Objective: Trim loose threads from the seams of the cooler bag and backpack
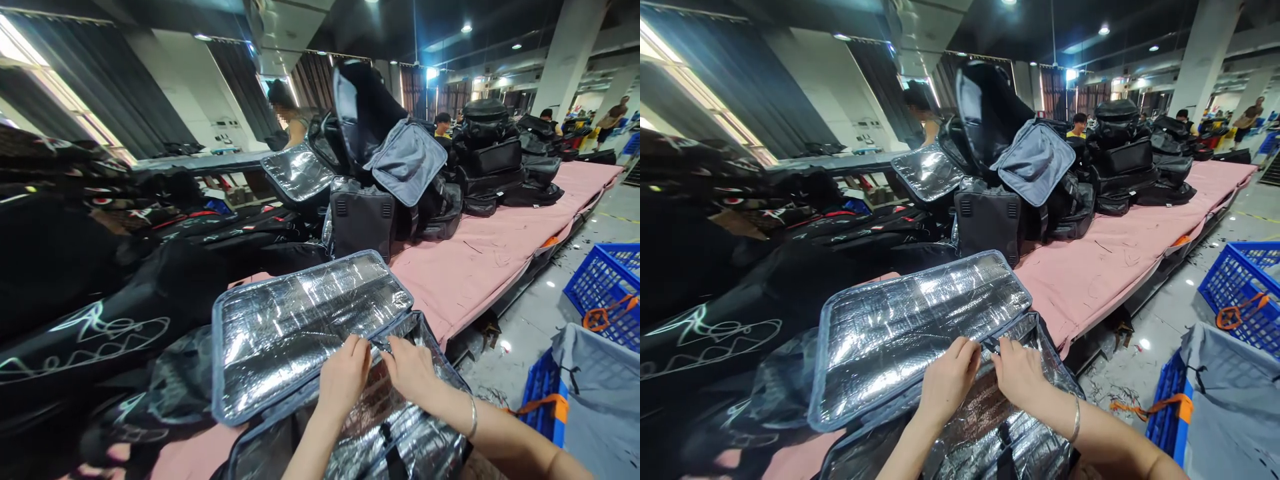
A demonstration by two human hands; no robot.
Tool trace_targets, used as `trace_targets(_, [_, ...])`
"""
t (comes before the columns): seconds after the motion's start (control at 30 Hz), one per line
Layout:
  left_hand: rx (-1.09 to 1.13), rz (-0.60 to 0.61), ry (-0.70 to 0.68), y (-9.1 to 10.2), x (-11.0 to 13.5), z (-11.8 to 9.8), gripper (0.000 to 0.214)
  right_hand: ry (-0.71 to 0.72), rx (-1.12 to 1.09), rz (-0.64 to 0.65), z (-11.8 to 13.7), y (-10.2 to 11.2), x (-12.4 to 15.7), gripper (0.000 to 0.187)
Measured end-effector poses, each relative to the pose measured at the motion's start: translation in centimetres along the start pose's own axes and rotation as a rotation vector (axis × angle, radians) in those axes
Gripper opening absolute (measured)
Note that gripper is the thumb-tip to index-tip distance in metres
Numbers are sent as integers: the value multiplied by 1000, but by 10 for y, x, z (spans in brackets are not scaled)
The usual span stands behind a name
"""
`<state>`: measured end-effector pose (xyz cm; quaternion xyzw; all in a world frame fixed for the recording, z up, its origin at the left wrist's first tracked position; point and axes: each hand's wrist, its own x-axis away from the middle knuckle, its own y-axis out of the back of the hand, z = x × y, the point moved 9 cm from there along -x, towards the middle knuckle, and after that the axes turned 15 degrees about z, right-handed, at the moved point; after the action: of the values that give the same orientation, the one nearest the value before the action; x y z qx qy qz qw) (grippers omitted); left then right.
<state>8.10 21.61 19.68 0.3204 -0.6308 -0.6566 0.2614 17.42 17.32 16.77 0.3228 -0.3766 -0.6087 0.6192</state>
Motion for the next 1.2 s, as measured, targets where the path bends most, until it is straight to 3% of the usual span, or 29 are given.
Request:
trace_targets(0.17, [91, -43, -12, 1, 1, 4, 26, 28, 83, 29, 7, 1, -3, 27])
trace_targets(0.37, [286, -94, 73, 17, 7, 36, 27, 62, -17, 88, 2, 10, -7, 28])
trace_targets(0.5, [404, -106, 120, 20, 11, 49, 29, 110, -5, 164, 14, 9, -10, 30])
trace_targets(0.67, [492, -125, 156, 17, 14, 48, 28, 137, 62, 183, 28, 6, -14, 29])
trace_targets(1.0, [597, -164, 154, 13, 17, 49, 22, 160, 88, 185, 31, 8, -14, 32])
trace_targets(1.2, [672, -229, 98, 25, 38, 38, 21, 204, 36, 182, 32, 7, -16, 30])
